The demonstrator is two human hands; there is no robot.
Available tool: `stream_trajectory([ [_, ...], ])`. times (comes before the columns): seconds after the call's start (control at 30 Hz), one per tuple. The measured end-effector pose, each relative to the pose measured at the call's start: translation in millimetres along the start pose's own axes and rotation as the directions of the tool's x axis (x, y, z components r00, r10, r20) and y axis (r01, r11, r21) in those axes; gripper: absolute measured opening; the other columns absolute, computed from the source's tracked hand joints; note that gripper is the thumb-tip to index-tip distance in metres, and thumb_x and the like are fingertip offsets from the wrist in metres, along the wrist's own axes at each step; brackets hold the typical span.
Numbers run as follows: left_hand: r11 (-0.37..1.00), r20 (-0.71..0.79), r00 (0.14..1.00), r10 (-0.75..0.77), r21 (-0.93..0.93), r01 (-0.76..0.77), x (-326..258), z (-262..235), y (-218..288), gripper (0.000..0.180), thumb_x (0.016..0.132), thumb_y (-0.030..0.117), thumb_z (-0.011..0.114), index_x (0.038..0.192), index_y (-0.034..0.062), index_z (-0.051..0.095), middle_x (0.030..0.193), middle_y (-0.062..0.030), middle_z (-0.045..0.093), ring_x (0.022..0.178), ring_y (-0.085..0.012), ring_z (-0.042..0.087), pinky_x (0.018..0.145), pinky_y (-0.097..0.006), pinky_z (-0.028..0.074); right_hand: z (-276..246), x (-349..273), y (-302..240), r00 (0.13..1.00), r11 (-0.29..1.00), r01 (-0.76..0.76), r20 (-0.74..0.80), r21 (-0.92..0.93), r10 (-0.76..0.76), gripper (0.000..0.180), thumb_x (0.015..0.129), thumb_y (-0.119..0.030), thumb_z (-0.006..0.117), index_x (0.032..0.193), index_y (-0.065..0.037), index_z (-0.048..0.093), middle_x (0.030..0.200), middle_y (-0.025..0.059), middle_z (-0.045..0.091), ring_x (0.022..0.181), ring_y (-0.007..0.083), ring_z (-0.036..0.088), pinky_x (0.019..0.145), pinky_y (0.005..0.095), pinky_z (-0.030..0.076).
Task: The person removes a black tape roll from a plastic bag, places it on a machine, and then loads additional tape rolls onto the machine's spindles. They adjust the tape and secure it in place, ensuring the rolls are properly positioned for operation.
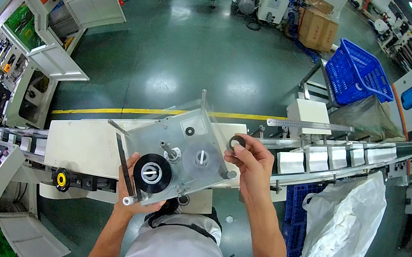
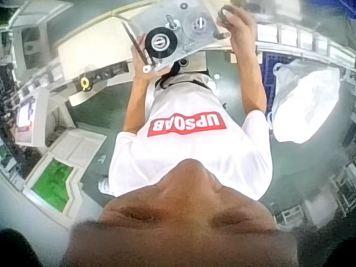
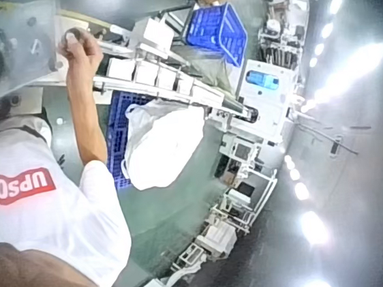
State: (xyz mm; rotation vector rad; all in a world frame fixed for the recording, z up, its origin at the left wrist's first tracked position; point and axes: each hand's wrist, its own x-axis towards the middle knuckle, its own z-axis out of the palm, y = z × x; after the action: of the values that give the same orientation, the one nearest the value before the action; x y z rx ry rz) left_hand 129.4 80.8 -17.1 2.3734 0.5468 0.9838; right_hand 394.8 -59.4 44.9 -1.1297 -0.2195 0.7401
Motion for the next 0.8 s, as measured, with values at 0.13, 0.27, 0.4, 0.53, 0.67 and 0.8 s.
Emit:
stream_trajectory([
  [0.13, 0.994, 0.027, 0.996, 0.083, 0.076, -0.084, -1, -1, -6, 0.095, 0.061, 0.042, 0.088, 0.136, -0.0005, 0.048, 0.136, -0.0232, 0.052, 0.126, -0.0423, 0.05, 0.104, -0.048, 0.043, -3, -4, -1, 1.0, 1.0, 0.006, -0.011, -0.024, -0.007, 0.025, 0.089, 0.0, 0.064, 0.114, 0.004, 0.068, 0.097, 0.0099, 0.069, 0.078, 0.0208, 0.071, 0.073, 0.0325, 0.062],
  [0.27, 0.991, 0.042, 0.993, 0.106, 0.083, -0.11, -4, 0, -10, 0.111, 0.058, 0.042, 0.091, 0.145, -0.0023, 0.039, 0.143, -0.0286, 0.046, 0.123, -0.0448, 0.052, 0.102, -0.049, 0.046, -6, -5, -3, 1.0, 1.0, 0.008, -0.01, -0.01, -0.008, 0.026, 0.088, 0.001, 0.065, 0.114, 0.003, 0.068, 0.096, 0.0101, 0.07, 0.077, 0.0206, 0.071, 0.073, 0.0327, 0.062],
  [0.4, 0.993, 0.043, 0.994, 0.098, 0.066, -0.101, -1, -2, -7, 0.111, 0.058, 0.041, 0.091, 0.145, -0.0018, 0.038, 0.143, -0.0286, 0.045, 0.124, -0.0447, 0.052, 0.103, -0.048, 0.046, -13, -5, -3, 1.0, 1.0, 0.015, -0.018, 0.02, -0.014, 0.026, 0.088, 0.001, 0.063, 0.113, 0.004, 0.068, 0.094, 0.0106, 0.07, 0.076, 0.0207, 0.071, 0.072, 0.0324, 0.061],
  [0.53, 0.992, 0.041, 0.994, 0.104, 0.063, -0.106, 1, -2, -6, 0.11, 0.058, 0.04, 0.091, 0.145, -0.0016, 0.038, 0.142, -0.0283, 0.046, 0.125, -0.0445, 0.051, 0.104, -0.048, 0.046, -26, -10, -6, 1.0, 0.998, 0.023, -0.005, 0.05, -0.023, 0.025, 0.088, 0.001, 0.06, 0.112, 0.005, 0.067, 0.093, 0.0108, 0.07, 0.076, 0.0208, 0.071, 0.071, 0.0321, 0.061],
  [0.67, 0.999, -0.01, 1.0, 0.024, -0.021, -0.024, 4, 2, -1, 0.073, 0.065, 0.041, 0.083, 0.123, 0.002, 0.062, 0.124, -0.0149, 0.062, 0.132, -0.0384, 0.047, 0.111, -0.047, 0.038, -26, -19, -9, 0.999, 0.999, 0.011, -0.047, 0.042, -0.009, 0.026, 0.088, 0.002, 0.059, 0.112, 0.005, 0.067, 0.092, 0.011, 0.069, 0.075, 0.0201, 0.071, 0.071, 0.0312, 0.061],
  [0.8, 0.999, 0.011, 0.999, 0.043, 0.016, -0.044, 8, 3, -2, 0.077, 0.065, 0.042, 0.083, 0.125, 0.0004, 0.059, 0.124, -0.0158, 0.062, 0.132, -0.0372, 0.047, 0.111, -0.046, 0.038, -25, -26, -13, 0.999, 1.0, 0.005, -0.05, 0.031, -0.003, 0.027, 0.087, 0.002, 0.058, 0.112, 0.005, 0.066, 0.091, 0.0115, 0.069, 0.075, 0.0195, 0.071, 0.071, 0.0306, 0.062],
])
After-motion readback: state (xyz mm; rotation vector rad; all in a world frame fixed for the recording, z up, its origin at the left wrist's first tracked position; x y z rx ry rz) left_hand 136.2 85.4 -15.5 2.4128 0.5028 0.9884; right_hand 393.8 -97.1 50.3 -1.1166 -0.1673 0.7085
